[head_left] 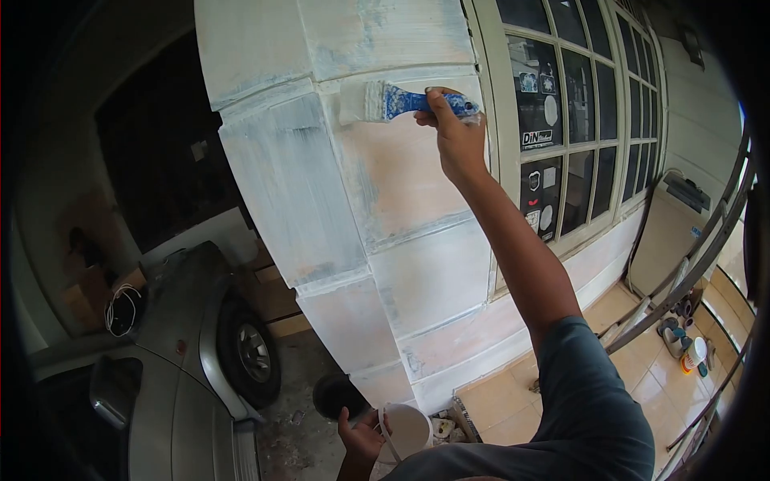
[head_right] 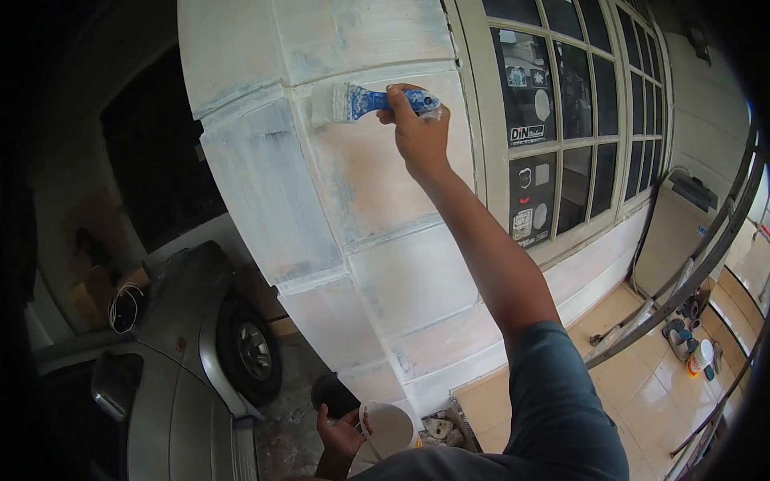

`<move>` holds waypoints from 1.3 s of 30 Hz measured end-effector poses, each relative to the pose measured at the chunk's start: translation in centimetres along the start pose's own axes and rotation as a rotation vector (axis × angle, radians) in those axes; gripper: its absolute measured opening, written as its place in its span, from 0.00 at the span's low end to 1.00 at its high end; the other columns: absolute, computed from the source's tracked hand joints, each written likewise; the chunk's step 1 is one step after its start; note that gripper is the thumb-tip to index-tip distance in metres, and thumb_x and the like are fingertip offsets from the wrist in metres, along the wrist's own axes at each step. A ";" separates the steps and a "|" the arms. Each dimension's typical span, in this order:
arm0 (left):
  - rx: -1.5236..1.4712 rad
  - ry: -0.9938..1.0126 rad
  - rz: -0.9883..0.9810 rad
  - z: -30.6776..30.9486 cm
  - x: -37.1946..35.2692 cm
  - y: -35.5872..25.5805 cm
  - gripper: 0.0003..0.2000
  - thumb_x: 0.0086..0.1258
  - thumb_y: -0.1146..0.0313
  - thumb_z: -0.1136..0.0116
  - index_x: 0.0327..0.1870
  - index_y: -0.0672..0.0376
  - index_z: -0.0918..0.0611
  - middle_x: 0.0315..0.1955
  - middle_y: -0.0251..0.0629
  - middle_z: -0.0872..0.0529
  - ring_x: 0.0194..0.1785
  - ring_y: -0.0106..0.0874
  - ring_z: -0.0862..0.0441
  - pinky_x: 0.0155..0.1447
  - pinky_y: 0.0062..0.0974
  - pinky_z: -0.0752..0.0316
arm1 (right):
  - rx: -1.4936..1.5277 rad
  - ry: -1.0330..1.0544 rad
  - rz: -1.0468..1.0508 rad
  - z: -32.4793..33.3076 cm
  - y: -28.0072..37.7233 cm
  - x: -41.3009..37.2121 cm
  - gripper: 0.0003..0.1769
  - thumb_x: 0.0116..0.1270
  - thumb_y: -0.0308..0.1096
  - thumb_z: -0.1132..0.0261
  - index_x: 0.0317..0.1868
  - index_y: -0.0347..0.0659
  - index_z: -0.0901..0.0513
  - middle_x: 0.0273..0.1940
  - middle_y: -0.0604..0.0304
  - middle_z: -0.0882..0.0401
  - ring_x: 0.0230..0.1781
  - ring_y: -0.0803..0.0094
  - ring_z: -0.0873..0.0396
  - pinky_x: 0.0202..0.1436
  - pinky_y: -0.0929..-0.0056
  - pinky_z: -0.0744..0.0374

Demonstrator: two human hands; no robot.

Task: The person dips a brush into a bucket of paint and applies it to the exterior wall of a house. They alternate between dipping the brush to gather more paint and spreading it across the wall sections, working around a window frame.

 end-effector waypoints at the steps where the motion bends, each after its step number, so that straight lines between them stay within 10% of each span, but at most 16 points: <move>1: 0.005 -0.006 0.007 0.2 0.0 0.1 0.46 0.54 0.31 0.47 0.53 0.76 0.26 0.44 0.45 0.24 0.47 0.37 0.26 0.50 0.35 0.28 | -0.035 0.012 0.020 -0.6 -0.1 -0.1 0.15 0.66 0.37 0.32 0.42 0.30 0.19 0.31 0.57 0.18 0.28 0.72 0.18 0.36 0.75 0.20; 25: 0.059 -0.021 -0.035 -0.4 0.1 0.5 0.46 0.55 0.31 0.49 0.54 0.77 0.26 0.45 0.45 0.25 0.48 0.39 0.28 0.52 0.36 0.29 | -0.682 -0.312 0.496 14.8 3.6 6.3 0.08 0.65 0.30 0.34 0.35 0.33 0.15 0.26 0.60 0.17 0.25 0.77 0.19 0.30 0.79 0.23; 34: 0.048 -0.034 -0.004 0.0 -0.3 1.1 0.48 0.56 0.31 0.49 0.57 0.77 0.28 0.47 0.46 0.25 0.49 0.38 0.29 0.52 0.37 0.29 | -0.748 -0.105 0.696 4.5 -0.5 0.5 0.04 0.58 0.24 0.33 0.35 0.35 0.18 0.29 0.50 0.19 0.26 0.56 0.19 0.32 0.68 0.23; 39: 0.034 -0.043 -0.028 -0.1 -0.7 0.9 0.47 0.57 0.31 0.49 0.57 0.78 0.28 0.46 0.47 0.25 0.47 0.38 0.27 0.52 0.35 0.28 | -0.520 0.065 0.652 -2.1 -0.8 -1.9 0.03 0.59 0.23 0.34 0.34 0.34 0.18 0.27 0.51 0.18 0.25 0.63 0.18 0.30 0.72 0.23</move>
Point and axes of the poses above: each hand's wrist, its own x-axis towards the middle knuckle, its own z-axis out of the back of the hand, y = z × x, the point moved 1 cm from there along x, towards the middle knuckle
